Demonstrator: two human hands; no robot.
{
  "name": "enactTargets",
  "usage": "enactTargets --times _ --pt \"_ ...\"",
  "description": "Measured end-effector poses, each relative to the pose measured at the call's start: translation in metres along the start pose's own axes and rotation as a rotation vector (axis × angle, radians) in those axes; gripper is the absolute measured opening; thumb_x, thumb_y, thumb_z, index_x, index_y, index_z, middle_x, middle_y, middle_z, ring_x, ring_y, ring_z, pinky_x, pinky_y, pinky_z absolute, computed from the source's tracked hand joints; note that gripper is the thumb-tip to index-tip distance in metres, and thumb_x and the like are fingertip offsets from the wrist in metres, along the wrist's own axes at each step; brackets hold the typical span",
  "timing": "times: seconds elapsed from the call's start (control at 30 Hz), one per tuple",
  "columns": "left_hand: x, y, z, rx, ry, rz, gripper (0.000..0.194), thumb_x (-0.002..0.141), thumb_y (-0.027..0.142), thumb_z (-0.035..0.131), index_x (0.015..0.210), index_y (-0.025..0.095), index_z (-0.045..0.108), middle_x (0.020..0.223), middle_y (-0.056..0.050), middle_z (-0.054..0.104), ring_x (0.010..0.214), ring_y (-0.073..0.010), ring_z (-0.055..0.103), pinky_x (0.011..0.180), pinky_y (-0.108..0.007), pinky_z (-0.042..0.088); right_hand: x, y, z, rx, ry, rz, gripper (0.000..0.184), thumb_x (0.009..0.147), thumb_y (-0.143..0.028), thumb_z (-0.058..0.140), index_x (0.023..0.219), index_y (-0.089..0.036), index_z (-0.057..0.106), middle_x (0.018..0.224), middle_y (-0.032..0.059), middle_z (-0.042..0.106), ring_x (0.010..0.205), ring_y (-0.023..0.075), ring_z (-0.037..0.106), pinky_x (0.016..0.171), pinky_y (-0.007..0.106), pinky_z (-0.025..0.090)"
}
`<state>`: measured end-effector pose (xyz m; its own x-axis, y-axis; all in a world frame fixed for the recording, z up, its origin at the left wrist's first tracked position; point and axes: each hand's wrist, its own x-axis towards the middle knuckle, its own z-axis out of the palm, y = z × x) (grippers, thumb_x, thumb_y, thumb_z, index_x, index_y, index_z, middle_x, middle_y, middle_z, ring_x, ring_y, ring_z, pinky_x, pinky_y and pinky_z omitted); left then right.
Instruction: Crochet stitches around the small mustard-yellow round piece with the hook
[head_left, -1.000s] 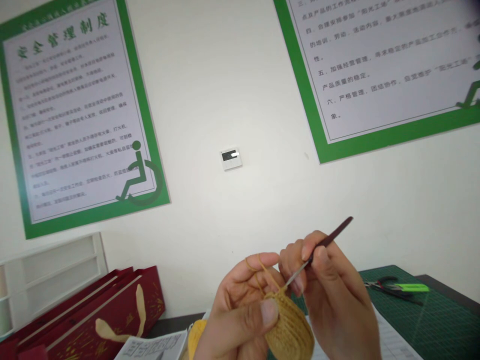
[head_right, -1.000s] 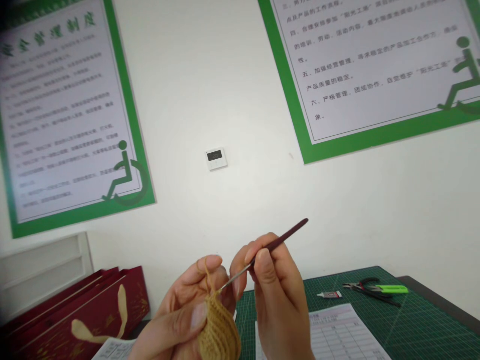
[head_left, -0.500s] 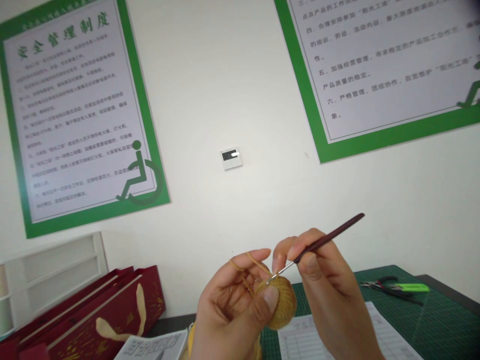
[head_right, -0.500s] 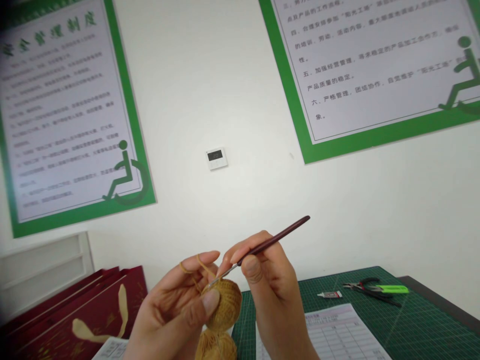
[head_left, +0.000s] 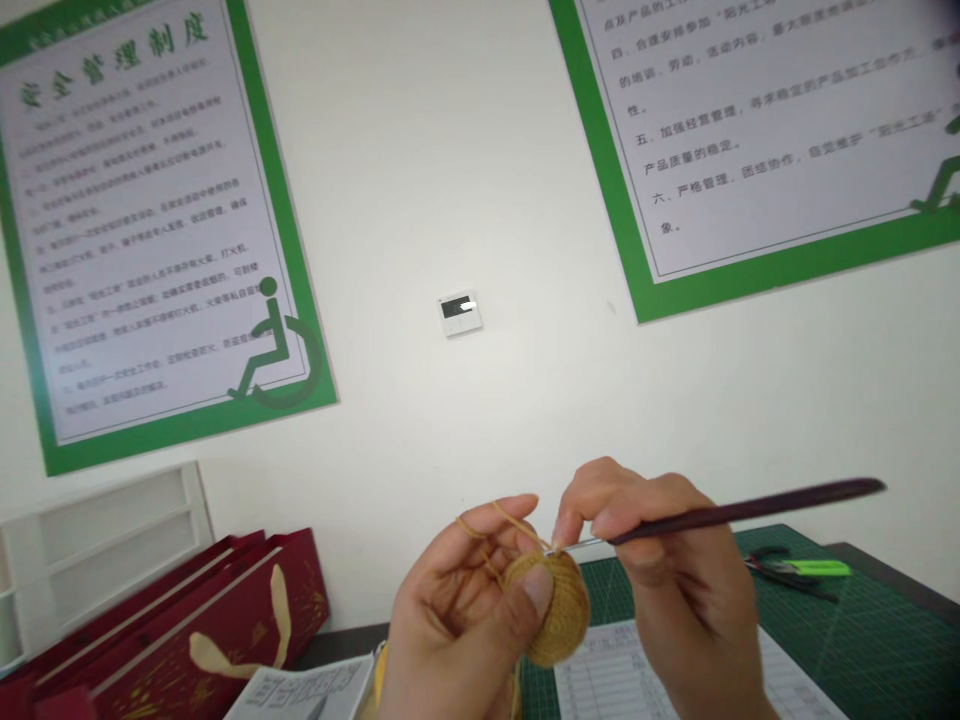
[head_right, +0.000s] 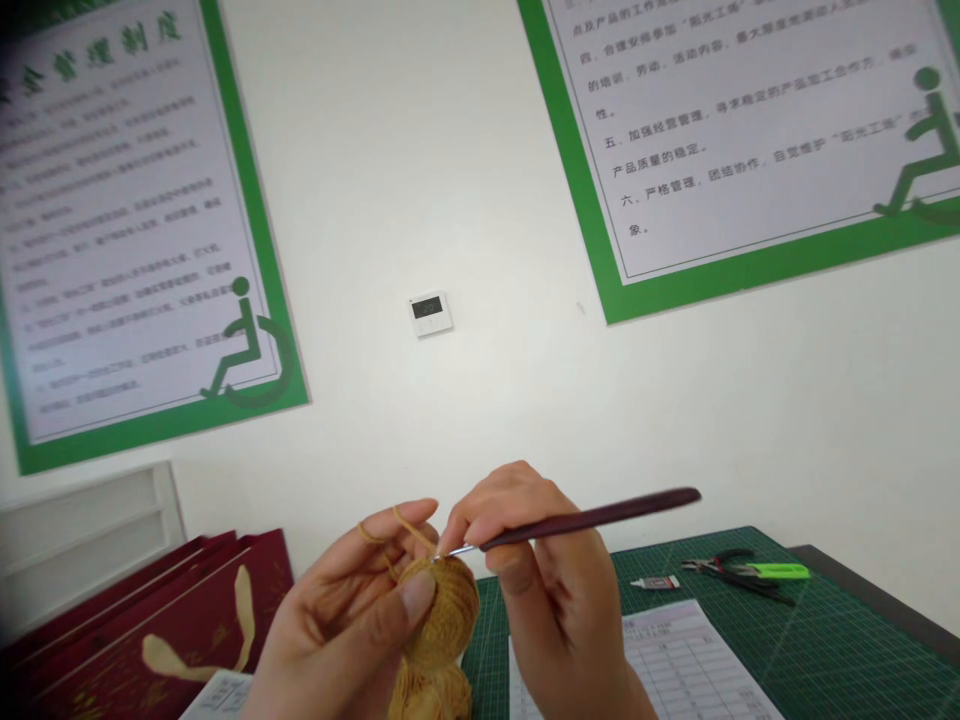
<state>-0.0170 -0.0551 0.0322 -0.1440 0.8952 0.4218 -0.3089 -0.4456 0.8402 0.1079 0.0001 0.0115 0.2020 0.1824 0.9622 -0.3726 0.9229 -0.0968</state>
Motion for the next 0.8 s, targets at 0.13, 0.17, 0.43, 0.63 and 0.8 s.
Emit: enactTargets --times 0.13,0.17,0.43,0.63,0.8 --pt "0.000 0.000 0.000 -0.008 0.010 -0.018 0.039 0.059 0.022 0.094 0.097 0.020 0.083 0.081 -0.007 0.071 0.074 -0.0180 0.066 0.069 -0.027 0.054 0.005 -0.003 -0.002 -0.117 -0.066 -0.163 0.012 0.099 -0.020 0.054 0.104 -0.021 0.064 0.084 0.0039 0.070 0.075 0.0188 0.066 0.073 0.041 0.051" --pt "0.000 0.000 0.000 -0.010 0.008 -0.017 0.040 0.059 0.022 0.094 0.097 0.020 0.083 0.081 -0.007 0.071 0.074 -0.0184 0.066 0.070 -0.028 0.054 0.006 -0.004 -0.003 -0.141 -0.086 -0.188 0.012 0.099 -0.021 0.054 0.105 -0.021 0.064 0.085 0.0042 0.071 0.075 0.0188 0.066 0.073 0.041 0.051" --pt "-0.001 0.000 0.000 -0.020 -0.002 -0.011 0.040 0.059 0.022 0.094 0.097 0.021 0.083 0.080 -0.006 0.071 0.073 -0.0165 0.065 0.067 -0.024 0.053 -0.002 0.003 -0.009 -0.186 -0.194 -0.326 0.026 0.098 -0.015 0.053 0.123 -0.020 0.058 0.099 0.0073 0.070 0.086 0.0199 0.066 0.075 0.043 0.054" --pt "-0.001 0.001 0.002 -0.050 0.036 -0.017 0.040 0.055 0.022 0.096 0.093 0.021 0.084 0.078 -0.007 0.072 0.075 -0.0169 0.067 0.069 -0.023 0.054 -0.002 0.006 -0.010 -0.206 -0.186 -0.373 0.034 0.095 -0.011 0.055 0.128 -0.020 0.057 0.106 0.0095 0.073 0.087 0.0207 0.068 0.074 0.044 0.056" --pt "-0.002 0.002 0.003 -0.056 0.030 -0.037 0.041 0.054 0.023 0.097 0.093 0.022 0.084 0.078 -0.006 0.072 0.072 -0.0160 0.066 0.066 -0.023 0.054 -0.002 0.007 -0.006 -0.222 -0.161 -0.375 0.029 0.094 -0.009 0.056 0.121 -0.019 0.061 0.099 0.0066 0.071 0.086 0.0188 0.067 0.075 0.042 0.055"
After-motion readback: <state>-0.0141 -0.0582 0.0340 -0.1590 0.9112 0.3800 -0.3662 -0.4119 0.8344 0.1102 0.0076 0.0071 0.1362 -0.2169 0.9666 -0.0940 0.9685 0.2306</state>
